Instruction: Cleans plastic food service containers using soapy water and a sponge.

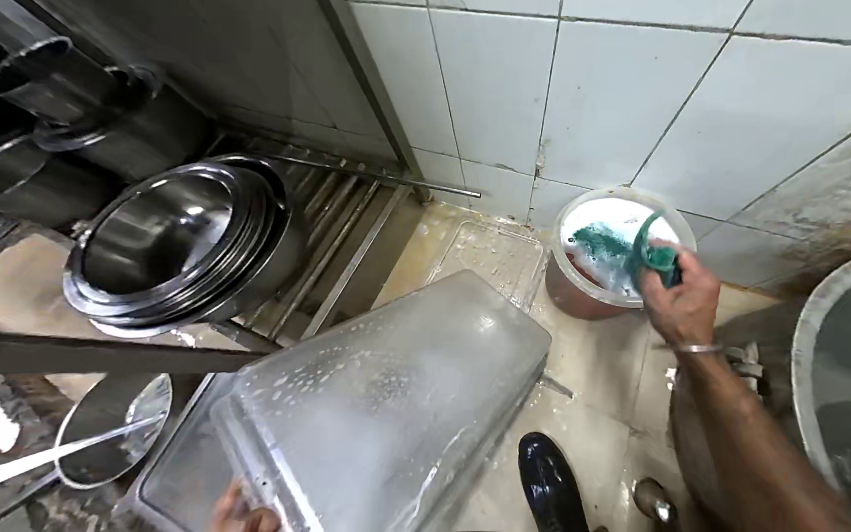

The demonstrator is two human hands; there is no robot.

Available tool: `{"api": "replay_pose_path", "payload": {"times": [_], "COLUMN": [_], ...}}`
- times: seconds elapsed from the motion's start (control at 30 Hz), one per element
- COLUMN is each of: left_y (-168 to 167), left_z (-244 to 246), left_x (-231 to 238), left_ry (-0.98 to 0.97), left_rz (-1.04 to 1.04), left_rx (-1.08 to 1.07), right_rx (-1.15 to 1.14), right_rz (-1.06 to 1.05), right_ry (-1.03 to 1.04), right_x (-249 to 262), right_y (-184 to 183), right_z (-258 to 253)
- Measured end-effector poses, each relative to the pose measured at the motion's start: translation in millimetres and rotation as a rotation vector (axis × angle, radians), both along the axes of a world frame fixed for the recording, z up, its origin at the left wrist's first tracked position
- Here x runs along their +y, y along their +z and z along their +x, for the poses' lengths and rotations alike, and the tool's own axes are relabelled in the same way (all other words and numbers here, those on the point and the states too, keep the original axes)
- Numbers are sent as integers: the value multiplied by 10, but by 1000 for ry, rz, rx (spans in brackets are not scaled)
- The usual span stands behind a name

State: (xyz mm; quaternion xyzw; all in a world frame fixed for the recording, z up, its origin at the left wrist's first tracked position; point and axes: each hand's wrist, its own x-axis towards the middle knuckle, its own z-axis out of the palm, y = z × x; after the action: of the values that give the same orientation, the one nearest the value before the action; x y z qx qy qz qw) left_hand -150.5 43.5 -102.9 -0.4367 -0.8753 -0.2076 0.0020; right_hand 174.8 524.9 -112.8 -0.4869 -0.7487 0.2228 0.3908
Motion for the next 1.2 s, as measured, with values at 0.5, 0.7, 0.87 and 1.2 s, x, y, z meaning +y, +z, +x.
{"api": "replay_pose_path", "payload": {"times": [0.5, 0.7, 0.87, 1.2], "left_y": [-284, -288, -259, -321], "left_z": [235, 253, 243, 188], "left_x": [438, 541, 548, 340], "left_ry": [683, 715, 722, 768], "left_rz": [603, 579, 651, 742], "left_rx": [-1226, -1376, -1466, -1453], "right_rx": [-317, -27, 147, -110], "right_rz": [-352, -110, -32, 357], "right_ry": [44, 382, 981, 1873], "right_x": [632, -785, -2362, -2749], "right_y": [-394, -210, -750, -212], "right_z": [-274, -831, -1537, -2347]}}
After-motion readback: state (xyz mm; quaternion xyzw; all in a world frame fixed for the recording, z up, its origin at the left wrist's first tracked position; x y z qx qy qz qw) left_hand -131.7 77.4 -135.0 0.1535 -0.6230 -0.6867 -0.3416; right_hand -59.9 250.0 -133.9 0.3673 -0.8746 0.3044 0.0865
